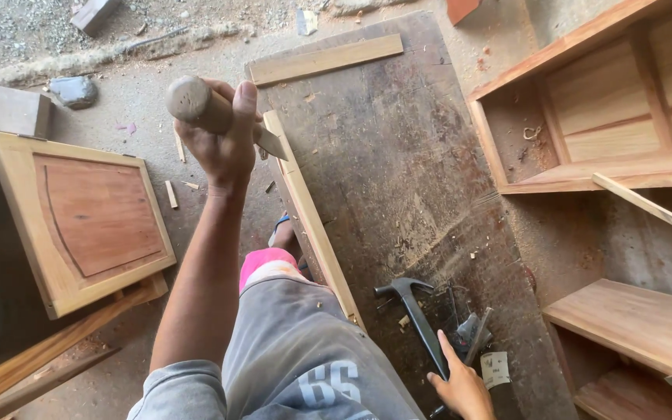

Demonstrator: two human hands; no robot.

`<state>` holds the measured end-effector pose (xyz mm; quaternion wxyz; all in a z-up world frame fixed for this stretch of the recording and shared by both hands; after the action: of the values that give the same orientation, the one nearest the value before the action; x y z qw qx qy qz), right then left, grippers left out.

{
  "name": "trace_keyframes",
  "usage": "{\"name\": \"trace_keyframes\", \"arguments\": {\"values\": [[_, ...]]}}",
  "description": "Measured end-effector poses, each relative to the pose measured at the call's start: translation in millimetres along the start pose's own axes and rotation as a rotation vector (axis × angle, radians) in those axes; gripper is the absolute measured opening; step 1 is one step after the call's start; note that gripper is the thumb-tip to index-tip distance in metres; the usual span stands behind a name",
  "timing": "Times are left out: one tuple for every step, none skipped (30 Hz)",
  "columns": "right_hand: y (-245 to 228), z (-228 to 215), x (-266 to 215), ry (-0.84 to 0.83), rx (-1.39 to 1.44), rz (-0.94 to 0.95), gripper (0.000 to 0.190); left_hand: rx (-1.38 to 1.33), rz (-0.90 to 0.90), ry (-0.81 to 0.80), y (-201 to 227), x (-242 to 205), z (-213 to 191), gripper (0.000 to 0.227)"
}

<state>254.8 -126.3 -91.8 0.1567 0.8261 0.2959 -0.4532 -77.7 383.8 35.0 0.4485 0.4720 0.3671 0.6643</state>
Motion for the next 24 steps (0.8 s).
{"name": "trace_keyframes", "arguments": {"values": [[-0.3, -2.0, 2.9, -0.018, -0.008, 0.006, 0.106, 0.047, 0.004, 0.005, -7.9, 0.8, -0.2, 0.016], [-0.7, -3.8, 5.5, -0.037, -0.017, 0.012, 0.106, 0.094, 0.008, 0.009, -15.5, 1.3, -0.8, 0.016], [-2.5, -6.8, 8.2, -0.047, -0.013, 0.009, 0.106, 0.104, 0.005, 0.005, -17.8, 2.2, 0.5, 0.016], [-2.2, -5.6, 9.9, -0.118, 0.038, 0.037, 0.106, 0.086, 0.001, 0.018, -19.5, 2.5, 0.4, 0.016], [-0.3, -4.5, 11.0, -0.184, 0.089, 0.068, 0.107, 0.063, -0.004, 0.03, -22.3, 1.7, 1.9, 0.016], [-4.6, -7.8, 10.1, -0.192, 0.094, 0.069, 0.107, 0.069, -0.008, 0.024, -21.7, 2.9, 2.6, 0.016], [-6.2, -12.3, 7.1, -0.199, 0.045, 0.075, 0.107, 0.056, -0.035, 0.025, -22.0, 2.3, 3.1, 0.016], [-7.7, -16.3, 3.7, -0.206, -0.005, 0.081, 0.107, 0.043, -0.062, 0.026, -21.8, 1.2, 3.0, 0.015], [-6.4, -16.8, 6.6, -0.211, -0.004, 0.081, 0.107, 0.047, -0.064, 0.024, -22.5, 2.2, 3.1, 0.015], [-5.6, -17.2, 9.1, -0.214, -0.026, 0.067, 0.107, 0.06, -0.047, 0.005, -21.6, 2.9, 3.9, 0.015], [-3.8, -17.3, 10.1, -0.218, -0.049, 0.055, 0.107, 0.071, -0.033, -0.015, -20.5, 2.4, 4.7, 0.016], [-6.6, -19.5, 7.6, -0.223, -0.048, 0.057, 0.107, 0.075, -0.037, -0.016, -21.5, 3.3, 4.3, 0.016], [-8.5, -24.2, 5.7, -0.204, -0.076, 0.062, 0.109, 0.102, -0.043, -0.022, -22.9, 4.2, 5.1, 0.015], [-10.3, -28.8, 3.6, -0.185, -0.105, 0.068, 0.11, 0.129, -0.049, -0.028, -24.1, 4.8, 5.7, 0.014], [-11.8, -30.4, 3.3, -0.185, -0.104, 0.069, 0.11, 0.129, -0.05, -0.029, -25.3, 7.7, 6.6, 0.014], [-13.2, -32.2, 2.8, -0.186, -0.131, 0.069, 0.109, 0.111, -0.044, -0.036, -25.8, 10.4, 7.6, 0.014], [-14.5, -33.6, 2.0, -0.187, -0.159, 0.067, 0.108, 0.096, -0.038, -0.042, -25.6, 12.5, 7.7, 0.014], [-15.0, -34.2, 1.8, -0.19, -0.16, 0.067, 0.108, 0.098, -0.04, -0.042, -24.5, 13.9, 7.9, 0.014], [-15.3, -35.3, 2.1, -0.193, -0.165, 0.077, 0.108, 0.094, -0.044, -0.04, -23.9, 16.2, 8.8, 0.015], [-15.6, -36.4, 2.3, -0.195, -0.17, 0.086, 0.108, 0.089, -0.048, -0.038, -23.3, 18.5, 9.6, 0.016], [-16.4, -37.2, 1.8, -0.197, -0.169, 0.087, 0.108, 0.09, -0.049, -0.039, -23.8, 20.7, 9.1, 0.016], [-17.7, -38.2, 1.4, -0.196, -0.171, 0.076, 0.108, 0.076, -0.049, -0.036, -24.1, 22.8, 8.2, 0.017], [-19.0, -39.1, 0.6, -0.195, -0.171, 0.066, 0.108, 0.063, -0.049, -0.035, -24.7, 25.0, 7.7, 0.017], [-21.7, -40.9, -2.3, -0.197, -0.17, 0.067, 0.108, 0.063, -0.051, -0.037, -26.5, 26.2, 6.5, 0.017]]}}
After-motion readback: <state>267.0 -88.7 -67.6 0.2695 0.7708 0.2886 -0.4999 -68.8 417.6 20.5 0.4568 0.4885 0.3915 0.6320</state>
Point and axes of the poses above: each hand's wrist, its own x-axis towards the middle knuckle, its own z-axis out of the palm, y = z × x, the point moved 6 cm from there along x, towards the middle knuckle, and after that the axes turned 5 degrees about -z, right-handed, at the moved point
